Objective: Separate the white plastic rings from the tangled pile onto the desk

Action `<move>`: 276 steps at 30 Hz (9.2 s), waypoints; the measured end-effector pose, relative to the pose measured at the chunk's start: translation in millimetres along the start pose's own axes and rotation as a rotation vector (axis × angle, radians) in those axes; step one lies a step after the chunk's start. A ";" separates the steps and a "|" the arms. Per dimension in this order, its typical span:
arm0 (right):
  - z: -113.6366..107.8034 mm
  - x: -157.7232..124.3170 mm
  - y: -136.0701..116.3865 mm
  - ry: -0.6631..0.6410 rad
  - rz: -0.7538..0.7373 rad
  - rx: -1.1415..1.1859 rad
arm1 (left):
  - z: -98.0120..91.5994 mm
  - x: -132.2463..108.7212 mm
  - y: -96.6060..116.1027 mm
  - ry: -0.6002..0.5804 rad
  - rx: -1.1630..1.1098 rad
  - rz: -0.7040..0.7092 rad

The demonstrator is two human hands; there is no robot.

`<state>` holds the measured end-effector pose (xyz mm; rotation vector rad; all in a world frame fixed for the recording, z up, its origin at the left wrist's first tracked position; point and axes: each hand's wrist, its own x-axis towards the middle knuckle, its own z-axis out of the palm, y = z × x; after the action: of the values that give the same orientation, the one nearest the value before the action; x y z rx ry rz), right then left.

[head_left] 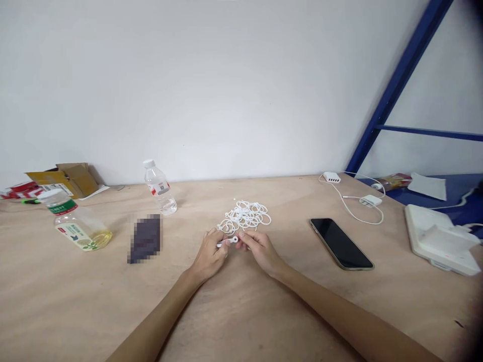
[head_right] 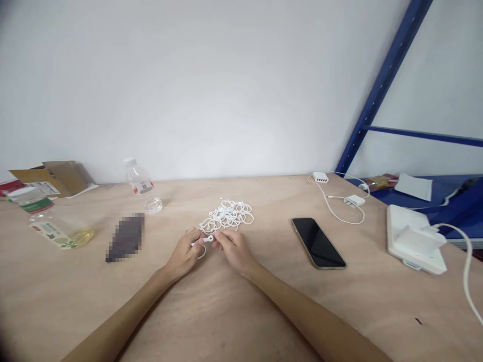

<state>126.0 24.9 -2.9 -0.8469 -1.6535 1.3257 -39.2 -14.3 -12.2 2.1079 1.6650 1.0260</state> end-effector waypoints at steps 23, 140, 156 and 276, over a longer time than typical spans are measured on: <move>5.2 -2.8 1.9 0.137 -0.135 -0.324 | -1.3 5.2 -1.4 -0.111 -0.048 -0.064; 0.0 6.6 3.7 -0.194 0.376 0.548 | -6.6 8.9 -0.5 0.192 -0.188 -0.146; 0.6 12.4 11.2 0.041 0.309 0.558 | -8.9 1.6 1.5 0.070 -0.108 0.107; 7.1 10.4 23.1 0.034 -0.137 -0.640 | -8.6 9.6 -23.5 -0.111 0.179 0.123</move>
<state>115.3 36.2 -24.1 -1.0820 -2.1015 0.6762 -61.5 -0.1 -16.7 2.3605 1.6463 0.8024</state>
